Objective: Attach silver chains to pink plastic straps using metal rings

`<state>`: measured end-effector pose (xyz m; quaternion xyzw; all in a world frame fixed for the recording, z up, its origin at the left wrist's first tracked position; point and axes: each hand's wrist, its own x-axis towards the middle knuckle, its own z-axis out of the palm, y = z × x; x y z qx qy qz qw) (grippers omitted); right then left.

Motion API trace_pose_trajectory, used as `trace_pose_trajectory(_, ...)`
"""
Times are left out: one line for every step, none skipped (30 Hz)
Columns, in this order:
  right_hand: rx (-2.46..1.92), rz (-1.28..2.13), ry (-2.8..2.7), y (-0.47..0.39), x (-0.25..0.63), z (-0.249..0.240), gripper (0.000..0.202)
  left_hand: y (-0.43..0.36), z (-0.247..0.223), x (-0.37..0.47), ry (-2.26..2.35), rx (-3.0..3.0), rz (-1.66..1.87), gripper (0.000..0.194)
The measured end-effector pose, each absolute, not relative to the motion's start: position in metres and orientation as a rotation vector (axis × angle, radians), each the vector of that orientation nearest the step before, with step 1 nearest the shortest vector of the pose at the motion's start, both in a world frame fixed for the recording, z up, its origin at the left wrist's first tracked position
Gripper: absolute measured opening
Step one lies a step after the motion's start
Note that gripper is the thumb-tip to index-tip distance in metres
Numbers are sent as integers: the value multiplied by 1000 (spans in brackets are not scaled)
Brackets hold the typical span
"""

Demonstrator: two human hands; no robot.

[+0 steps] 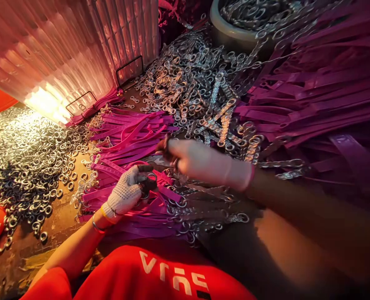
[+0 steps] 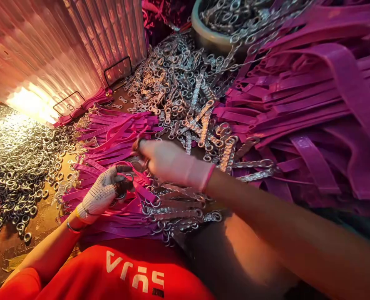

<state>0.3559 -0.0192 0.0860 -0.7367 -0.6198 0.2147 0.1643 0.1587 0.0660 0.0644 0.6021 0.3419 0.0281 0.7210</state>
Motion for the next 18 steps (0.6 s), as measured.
trace_pose_trajectory(-2088,664,-1863,-20,340,89,33,66,65,159,729,1344,69,56)
trace_pose_trajectory(-2082,695,-1946,-21,328,91,32,66,65,160,701,1361,80,62)
trace_pose_trajectory(-2098,684,-2039,-21,318,92,31,67,64,160,680,1380,95,67)
trace_pose_trajectory(-2109,655,-2098,-22,313,93,30,68,64,160,670,1398,113,69)
trace_pose_trajectory(-2117,625,-2144,-22,310,93,29,68,63,159,671,1407,125,70)
trace_pose_trajectory(-2125,594,-2182,-22,310,93,28,69,62,159,681,1408,131,67)
trace_pose_trajectory(-2134,565,-2212,-22,311,93,27,69,61,158,699,1401,133,61)
trace_pose_trajectory(-2141,542,-2234,-23,313,93,25,70,59,157,714,1386,126,52)
trace_pose_trajectory(-2147,524,-2242,-24,314,93,24,70,58,157,724,1371,101,41)
trace_pose_trajectory(-2150,513,-2236,-25,315,93,23,70,56,156,727,1359,60,30)
trace_pose_trajectory(-2148,509,-2220,-27,315,93,23,71,54,154,722,1347,15,21)
trace_pose_trajectory(-2150,514,-2196,-29,314,93,24,72,52,153,707,1334,-27,16)
trace_pose_trajectory(-2160,528,-2166,-31,312,93,24,73,50,151,682,1319,-59,15)
trace_pose_trajectory(-2172,547,-2138,-32,310,92,25,74,48,149,652,1308,-81,16)
trace_pose_trajectory(-2183,566,-2115,-33,308,91,26,75,47,147,624,1306,-94,17)
trace_pose_trajectory(-2191,581,-2097,-34,306,90,26,76,45,145,598,1311,-107,19)
trace_pose_trajectory(-2196,592,-2085,-35,305,89,26,77,44,143,576,1320,-130,21)
trace_pose_trajectory(-2200,598,-2073,-35,305,88,27,77,43,142,560,1326,-159,24)
